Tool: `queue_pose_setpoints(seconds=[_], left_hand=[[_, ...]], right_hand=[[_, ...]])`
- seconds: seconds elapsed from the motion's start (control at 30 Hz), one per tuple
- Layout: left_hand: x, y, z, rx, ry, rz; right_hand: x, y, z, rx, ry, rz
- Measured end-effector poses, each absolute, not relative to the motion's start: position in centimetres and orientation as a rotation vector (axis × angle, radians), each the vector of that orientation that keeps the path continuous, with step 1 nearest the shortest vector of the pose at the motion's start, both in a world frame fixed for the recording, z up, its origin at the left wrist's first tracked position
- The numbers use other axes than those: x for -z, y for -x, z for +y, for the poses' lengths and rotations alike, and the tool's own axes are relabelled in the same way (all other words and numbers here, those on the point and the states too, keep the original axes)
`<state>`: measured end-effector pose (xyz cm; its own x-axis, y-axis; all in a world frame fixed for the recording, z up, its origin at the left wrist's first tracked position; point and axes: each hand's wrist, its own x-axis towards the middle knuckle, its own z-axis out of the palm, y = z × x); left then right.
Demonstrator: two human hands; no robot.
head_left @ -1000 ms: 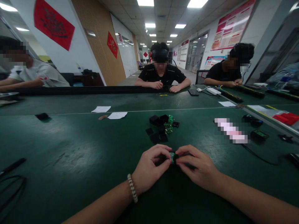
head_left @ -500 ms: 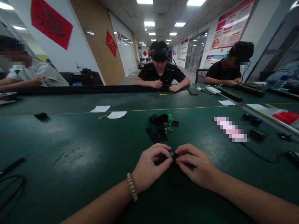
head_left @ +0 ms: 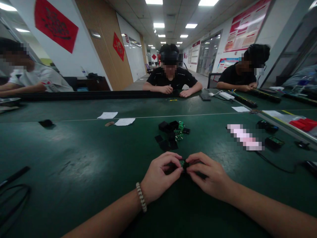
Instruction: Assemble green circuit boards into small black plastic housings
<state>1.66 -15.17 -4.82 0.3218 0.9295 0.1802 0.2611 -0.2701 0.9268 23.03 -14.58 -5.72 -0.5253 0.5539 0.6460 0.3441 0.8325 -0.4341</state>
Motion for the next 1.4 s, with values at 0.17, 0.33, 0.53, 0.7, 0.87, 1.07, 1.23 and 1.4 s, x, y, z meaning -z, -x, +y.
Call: queue_pose_setpoints(seconds=[0.17, 0.33, 0.53, 0.7, 0.87, 1.07, 1.23, 1.4], left_hand=[[5.01, -1.56, -15.01, -0.978, -1.738, 1.064], [5.11, -1.55, -14.99, -0.974, -1.748, 1.062], [5.09, -1.54, -15.04, -0.969, -1.757, 1.068], [5.05, -1.62, -15.05, -0.976, -1.752, 1.081], [5.06, -1.62, -15.04, -0.969, -1.749, 1.081], [4.64, -1.63, -15.16, -0.978, -1.736, 1.096], [4.54, -1.63, -15.25, -1.006, -1.723, 1.073], [4.18, -1.71, -15.43, -1.013, -1.709, 1.068]], right_hand=[[5.72, -23.05, -14.56, -0.319, 0.648, -2.164], [5.66, -23.11, -14.58, -0.325, 0.660, -2.171], [5.54, -23.04, -14.60, -0.328, 0.648, -2.165], [5.82, -23.16, -14.59, -0.337, 0.667, -2.179], [5.82, -23.14, -14.58, -0.340, 0.661, -2.170], [5.68, -23.07, -14.62, -0.374, 0.694, -2.160], [5.58, -23.21, -14.68, -0.386, 0.740, -2.145], [5.43, -23.22, -14.66, -0.403, 0.760, -2.153]])
